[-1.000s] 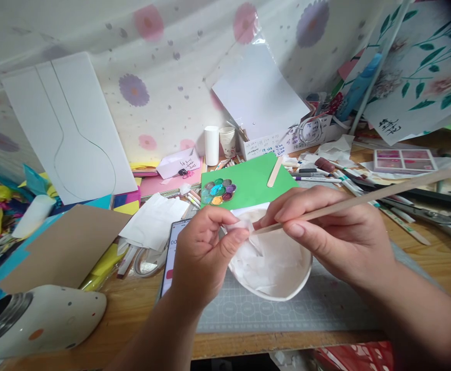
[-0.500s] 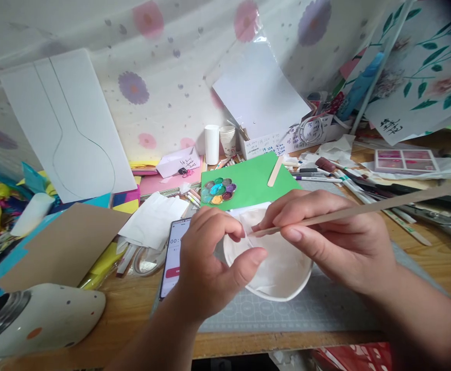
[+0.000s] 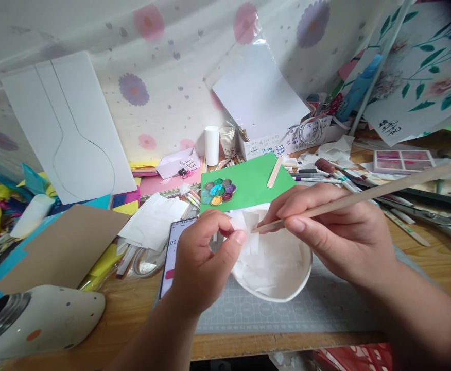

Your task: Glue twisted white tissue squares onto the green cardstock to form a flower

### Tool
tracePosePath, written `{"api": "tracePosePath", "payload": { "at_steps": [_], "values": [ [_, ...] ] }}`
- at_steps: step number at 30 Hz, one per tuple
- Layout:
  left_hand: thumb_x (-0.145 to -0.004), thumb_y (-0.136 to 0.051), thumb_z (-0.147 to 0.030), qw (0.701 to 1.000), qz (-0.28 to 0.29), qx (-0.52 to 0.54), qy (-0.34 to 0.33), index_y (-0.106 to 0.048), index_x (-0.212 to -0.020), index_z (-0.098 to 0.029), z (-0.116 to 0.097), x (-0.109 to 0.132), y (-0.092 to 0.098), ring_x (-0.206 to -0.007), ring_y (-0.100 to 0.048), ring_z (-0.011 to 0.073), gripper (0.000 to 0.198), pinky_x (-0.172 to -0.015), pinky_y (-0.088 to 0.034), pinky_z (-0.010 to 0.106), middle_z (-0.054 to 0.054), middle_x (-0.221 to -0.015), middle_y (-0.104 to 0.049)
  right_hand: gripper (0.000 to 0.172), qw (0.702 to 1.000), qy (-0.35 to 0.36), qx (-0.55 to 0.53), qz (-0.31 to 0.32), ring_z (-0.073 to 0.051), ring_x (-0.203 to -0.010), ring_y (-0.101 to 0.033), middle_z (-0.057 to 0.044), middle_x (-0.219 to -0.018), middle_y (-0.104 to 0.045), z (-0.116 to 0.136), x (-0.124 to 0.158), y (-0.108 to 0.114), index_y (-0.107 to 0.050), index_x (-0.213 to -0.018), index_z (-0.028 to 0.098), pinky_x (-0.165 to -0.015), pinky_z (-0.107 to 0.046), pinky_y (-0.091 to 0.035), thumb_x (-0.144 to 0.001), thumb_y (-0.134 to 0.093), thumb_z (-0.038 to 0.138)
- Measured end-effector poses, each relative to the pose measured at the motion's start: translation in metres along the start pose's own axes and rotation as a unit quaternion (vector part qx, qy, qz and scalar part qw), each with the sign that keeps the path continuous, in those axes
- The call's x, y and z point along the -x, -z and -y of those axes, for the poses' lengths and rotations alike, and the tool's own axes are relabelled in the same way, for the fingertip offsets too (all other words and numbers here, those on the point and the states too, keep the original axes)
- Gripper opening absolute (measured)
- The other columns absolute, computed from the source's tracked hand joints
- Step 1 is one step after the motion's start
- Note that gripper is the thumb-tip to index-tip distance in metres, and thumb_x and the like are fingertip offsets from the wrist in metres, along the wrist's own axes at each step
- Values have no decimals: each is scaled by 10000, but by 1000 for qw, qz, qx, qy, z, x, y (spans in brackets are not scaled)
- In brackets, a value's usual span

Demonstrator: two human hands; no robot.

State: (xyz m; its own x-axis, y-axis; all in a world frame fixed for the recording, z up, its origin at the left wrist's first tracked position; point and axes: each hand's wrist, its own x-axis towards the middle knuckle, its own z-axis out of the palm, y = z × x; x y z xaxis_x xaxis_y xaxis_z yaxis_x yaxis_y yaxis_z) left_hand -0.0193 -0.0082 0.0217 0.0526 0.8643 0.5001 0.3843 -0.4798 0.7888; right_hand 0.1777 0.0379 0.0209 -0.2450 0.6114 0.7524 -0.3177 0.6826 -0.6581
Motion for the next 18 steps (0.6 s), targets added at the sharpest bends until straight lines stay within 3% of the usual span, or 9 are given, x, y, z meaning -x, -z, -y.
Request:
{"api": "tracePosePath", "payload": {
  "at_steps": [7, 18],
  "values": [
    [-923, -623, -271, 993, 19, 87, 79, -564, -744, -222, 4, 1, 1, -692, -446, 174, 194, -686, -409, 329, -13, -704, -488, 74, 999, -19, -29, -11, -169, -824, -719, -47, -841, -745, 0, 2, 1, -747, -935, 200, -714, -279, -591, -919, -699, 146],
    [-899, -648, -258, 999, -22, -29, 33, -604, -740, -206, -4, -1, -2, -692, -540, 176, 173, -684, -422, 333, -2, -715, -586, 85, 999, -22, -25, 8, -165, -809, -725, -45, -860, -747, 2, 0, 0, -735, -938, 207, -702, -264, -599, -909, -695, 138]
  ]
}}
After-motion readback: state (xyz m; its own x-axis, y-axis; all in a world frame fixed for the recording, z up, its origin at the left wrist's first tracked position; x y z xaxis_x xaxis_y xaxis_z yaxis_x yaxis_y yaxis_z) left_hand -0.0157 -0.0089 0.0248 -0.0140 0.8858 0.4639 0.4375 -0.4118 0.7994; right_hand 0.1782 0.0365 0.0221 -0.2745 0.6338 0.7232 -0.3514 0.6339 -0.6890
